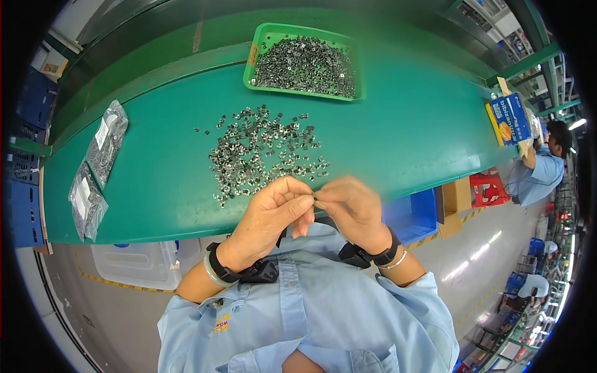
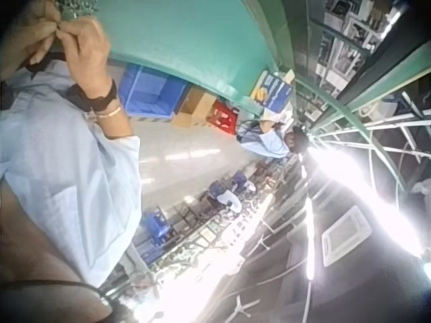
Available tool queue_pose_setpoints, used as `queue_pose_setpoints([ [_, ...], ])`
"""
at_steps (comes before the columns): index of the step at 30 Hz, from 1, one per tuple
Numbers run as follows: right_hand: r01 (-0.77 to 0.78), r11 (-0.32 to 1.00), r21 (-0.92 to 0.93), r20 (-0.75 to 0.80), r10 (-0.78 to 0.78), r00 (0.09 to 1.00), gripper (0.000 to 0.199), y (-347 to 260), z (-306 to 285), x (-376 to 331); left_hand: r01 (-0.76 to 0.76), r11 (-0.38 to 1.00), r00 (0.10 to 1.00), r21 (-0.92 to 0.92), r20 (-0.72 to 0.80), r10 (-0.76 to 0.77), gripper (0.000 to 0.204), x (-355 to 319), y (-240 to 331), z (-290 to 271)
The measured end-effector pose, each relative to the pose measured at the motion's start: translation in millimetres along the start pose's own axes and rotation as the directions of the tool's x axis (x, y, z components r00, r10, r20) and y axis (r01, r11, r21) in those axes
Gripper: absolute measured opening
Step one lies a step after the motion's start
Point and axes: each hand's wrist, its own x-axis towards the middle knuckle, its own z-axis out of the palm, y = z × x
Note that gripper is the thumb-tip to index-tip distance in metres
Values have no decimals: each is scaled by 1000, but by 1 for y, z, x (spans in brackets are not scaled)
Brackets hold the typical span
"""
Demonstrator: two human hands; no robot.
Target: Sort small electronic components from a pile on a workbench into specific containers or trays.
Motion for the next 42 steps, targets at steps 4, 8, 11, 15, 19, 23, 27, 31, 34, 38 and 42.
queue_pose_setpoints([
  [4,80,989,-127,71,-71,995,13,5,-18,24,9,997,999,-72,-44,-12,18,2,1,1],
  [8,90,957,-274,37,-83,996,11,19,-45,88,-20,997,995,-75,-100,13,20,2,4,-5],
  [11,-36,968,-248,-74,18,997,9,38,-49,131,-13,997,1000,-73,3,14,18,2,3,-11],
  [15,-76,961,-265,-46,66,997,13,50,-49,131,-2,993,999,-122,44,7,18,4,2,-18],
  [19,20,922,-387,230,75,970,16,58,-45,96,16,988,996,-154,89,-3,18,6,2,-23],
  [23,-60,888,-455,341,237,910,17,50,-34,79,19,994,999,-112,48,-14,15,8,4,-19],
  [27,54,846,-531,356,164,920,16,49,-31,76,19,990,998,-141,59,-11,15,8,3,-18],
  [31,47,884,-466,330,124,936,17,44,-33,69,7,991,999,-136,37,-2,15,7,2,-17],
  [34,-104,966,-238,257,166,952,21,27,-33,61,-2,993,1000,-120,19,4,16,6,2,-16],
  [38,-31,990,-136,242,63,968,28,5,-30,55,-2,995,1000,-101,-17,0,17,7,3,-11],
  [42,164,946,-279,275,-85,958,39,-11,-25,54,-17,996,999,-93,-39,14,17,6,5,-6],
])
